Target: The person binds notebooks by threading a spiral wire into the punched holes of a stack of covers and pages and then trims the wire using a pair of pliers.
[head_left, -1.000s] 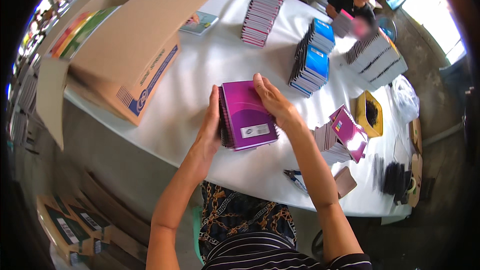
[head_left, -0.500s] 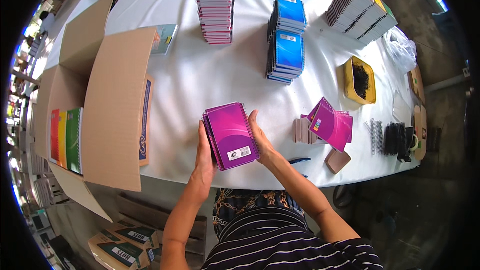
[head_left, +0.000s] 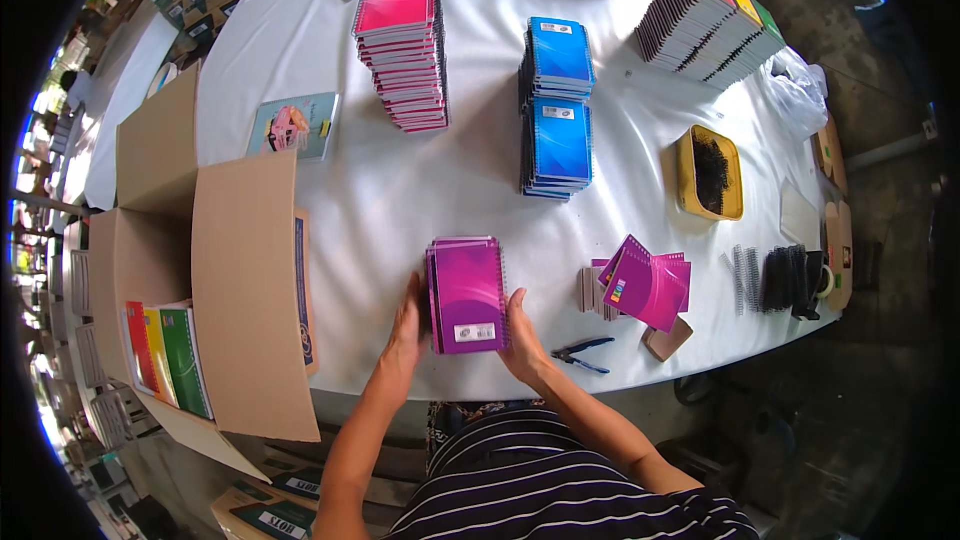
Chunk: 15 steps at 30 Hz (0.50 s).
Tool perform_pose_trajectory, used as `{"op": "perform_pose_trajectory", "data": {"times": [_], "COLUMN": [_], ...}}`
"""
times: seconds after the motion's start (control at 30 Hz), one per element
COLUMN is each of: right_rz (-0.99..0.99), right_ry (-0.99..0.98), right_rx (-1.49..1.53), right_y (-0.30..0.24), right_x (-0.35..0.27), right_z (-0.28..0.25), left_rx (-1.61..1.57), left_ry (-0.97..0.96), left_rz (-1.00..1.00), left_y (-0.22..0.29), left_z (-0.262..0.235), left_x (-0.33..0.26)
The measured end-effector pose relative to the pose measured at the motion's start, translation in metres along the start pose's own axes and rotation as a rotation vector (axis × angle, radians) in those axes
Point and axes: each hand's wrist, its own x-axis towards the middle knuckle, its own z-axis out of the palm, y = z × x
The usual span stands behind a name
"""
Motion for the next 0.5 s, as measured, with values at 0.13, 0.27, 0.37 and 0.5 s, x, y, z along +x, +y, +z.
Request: {"op": "perform_pose_trajectory", "data": {"times": [0.13, 0.27, 0.37, 0.5], "right_rz": [-0.113, -0.27, -0.502, -0.611], "right_ry": [-0.016, -0.049, 0.033, 0.215], "right_rx": [0.013, 0.118, 0.148, -0.033], "right_y": [-0.043, -0.08, -0.079, -0.052], "right_x": [0.034, 0.084, 0.123, 0.117], "right_z": [0.016, 0.022, 0.029, 0.014], "left_rx": [-0.01, 0.075, 0.045, 0.012], "left_ry": [-0.157, -0.181, -0.315, -0.182], "left_rz": [0.178, 0.265, 0.343, 0.254], "left_y": [0.003, 0.045, 0.062, 0.067], "left_z": [-0.013, 0.024, 0.024, 0.033], "left_x": [0.071, 0.117, 0.165, 0.18]}}
